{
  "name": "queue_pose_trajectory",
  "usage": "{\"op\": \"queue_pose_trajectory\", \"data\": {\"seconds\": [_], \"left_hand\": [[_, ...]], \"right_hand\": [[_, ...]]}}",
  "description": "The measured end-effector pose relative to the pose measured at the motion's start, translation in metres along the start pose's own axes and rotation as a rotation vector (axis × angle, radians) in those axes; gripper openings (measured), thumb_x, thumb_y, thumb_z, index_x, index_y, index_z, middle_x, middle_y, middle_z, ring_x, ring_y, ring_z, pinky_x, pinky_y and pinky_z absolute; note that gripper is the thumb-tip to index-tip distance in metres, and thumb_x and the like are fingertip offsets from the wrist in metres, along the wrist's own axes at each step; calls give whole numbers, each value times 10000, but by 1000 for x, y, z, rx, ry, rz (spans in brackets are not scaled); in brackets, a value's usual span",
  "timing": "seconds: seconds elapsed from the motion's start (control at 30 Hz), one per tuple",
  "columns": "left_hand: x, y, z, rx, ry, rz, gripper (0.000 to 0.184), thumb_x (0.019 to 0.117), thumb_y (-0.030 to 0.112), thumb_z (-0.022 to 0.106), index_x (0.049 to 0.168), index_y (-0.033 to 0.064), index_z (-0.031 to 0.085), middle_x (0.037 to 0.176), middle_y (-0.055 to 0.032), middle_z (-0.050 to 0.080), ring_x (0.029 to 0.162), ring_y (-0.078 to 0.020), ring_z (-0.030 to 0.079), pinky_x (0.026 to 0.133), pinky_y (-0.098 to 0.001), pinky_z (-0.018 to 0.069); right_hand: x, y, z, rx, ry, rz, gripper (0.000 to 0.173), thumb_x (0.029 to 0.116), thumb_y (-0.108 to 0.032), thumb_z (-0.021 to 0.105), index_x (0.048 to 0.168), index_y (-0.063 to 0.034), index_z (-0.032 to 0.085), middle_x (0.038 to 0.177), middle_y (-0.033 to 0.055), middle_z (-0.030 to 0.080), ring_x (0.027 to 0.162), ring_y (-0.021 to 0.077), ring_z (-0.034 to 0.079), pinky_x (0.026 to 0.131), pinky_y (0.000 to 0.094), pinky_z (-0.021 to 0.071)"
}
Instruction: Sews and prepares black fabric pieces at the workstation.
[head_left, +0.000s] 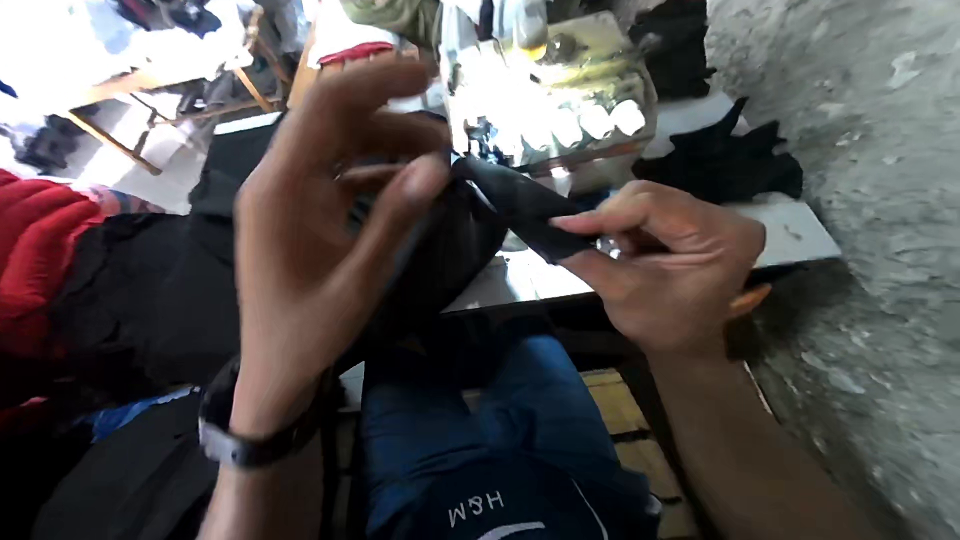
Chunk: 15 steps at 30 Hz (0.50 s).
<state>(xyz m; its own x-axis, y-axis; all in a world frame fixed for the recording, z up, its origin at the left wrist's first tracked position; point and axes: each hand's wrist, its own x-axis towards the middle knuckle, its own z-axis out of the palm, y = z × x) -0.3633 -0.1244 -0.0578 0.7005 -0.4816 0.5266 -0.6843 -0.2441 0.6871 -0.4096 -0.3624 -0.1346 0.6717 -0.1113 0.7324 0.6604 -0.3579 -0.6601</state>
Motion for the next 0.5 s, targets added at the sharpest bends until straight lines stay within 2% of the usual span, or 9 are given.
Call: {"op": "queue_pose_trajectory", "data": {"seconds": [0.03, 0.07, 0.1, 0.17, 0.27, 0.33, 0.37, 0.43, 0.5], "left_hand": [[-16, -14, 12, -89, 40, -30, 369, 1047, 214, 583, 1366, 40, 520, 1278, -52, 651, 1126, -189, 670, 971, -370, 582], [-31, -28, 30, -164, 67, -98, 295, 1043, 211, 594, 1304, 76, 565, 1221, -17, 670, 1077, -165, 681, 943, -363, 587], [-44, -40, 50, -238, 73, -186, 241, 1029, 180, 614, 1252, 87, 614, 1118, -3, 710, 975, -144, 711, 869, -341, 615], [-57, -51, 81, -441, 78, -378, 247, 1019, 70, 601, 1261, 31, 628, 920, -56, 731, 775, -157, 729, 721, -324, 650], [-47, -49, 97, -697, 169, -631, 281, 1078, 75, 471, 1352, 57, 532, 829, -88, 708, 664, -143, 710, 626, -282, 628], [-40, -51, 100, -847, 181, -773, 292, 1103, 179, 444, 1388, 132, 482, 876, -90, 706, 678, -134, 714, 621, -270, 623], [-39, -54, 102, -937, 170, -816, 315, 1096, 222, 467, 1404, 158, 468, 942, -94, 704, 730, -144, 719, 662, -286, 628], [-36, -59, 109, -1086, 189, -831, 417, 1075, 218, 516, 1477, 161, 423, 1116, -126, 700, 894, -185, 734, 787, -329, 630], [-31, -62, 116, -1128, 208, -790, 521, 1084, 158, 478, 1578, 154, 310, 1334, -166, 630, 1104, -247, 698, 940, -394, 593]], "right_hand": [[-16, -3, -4, -49, 18, 117, 164, 816, -127, 833, 765, -119, 677, 746, -81, 659, 680, -25, 607, 604, 135, 517], [-30, -7, -3, -61, 22, 197, 265, 837, -163, 822, 671, -121, 620, 660, -79, 602, 607, -26, 561, 538, 137, 472], [-42, -9, 2, -49, 12, 244, 305, 850, -175, 814, 627, -105, 618, 620, -72, 575, 583, -34, 538, 517, 126, 446], [-57, -8, 10, 22, -3, 277, 305, 871, -156, 798, 620, -74, 646, 605, -67, 559, 581, -53, 514, 505, 101, 409], [-59, 0, 7, 87, -2, 199, 304, 886, -161, 795, 646, -69, 633, 621, -55, 585, 603, -41, 544, 539, 106, 447], [-62, 5, 3, 96, -36, 101, 335, 906, -186, 795, 668, -66, 593, 626, -20, 578, 621, 18, 570, 605, 170, 500], [-65, 9, 4, 106, -49, 57, 352, 910, -193, 796, 670, -60, 575, 617, -4, 554, 615, 44, 564, 631, 203, 514], [-70, 18, 6, 137, -47, 14, 343, 912, -195, 797, 685, -63, 577, 619, -1, 562, 626, 62, 601, 725, 263, 590], [-75, 25, 11, 198, -20, 80, 267, 935, -215, 779, 757, -79, 635, 672, -27, 636, 673, 35, 640, 815, 280, 603]]}}
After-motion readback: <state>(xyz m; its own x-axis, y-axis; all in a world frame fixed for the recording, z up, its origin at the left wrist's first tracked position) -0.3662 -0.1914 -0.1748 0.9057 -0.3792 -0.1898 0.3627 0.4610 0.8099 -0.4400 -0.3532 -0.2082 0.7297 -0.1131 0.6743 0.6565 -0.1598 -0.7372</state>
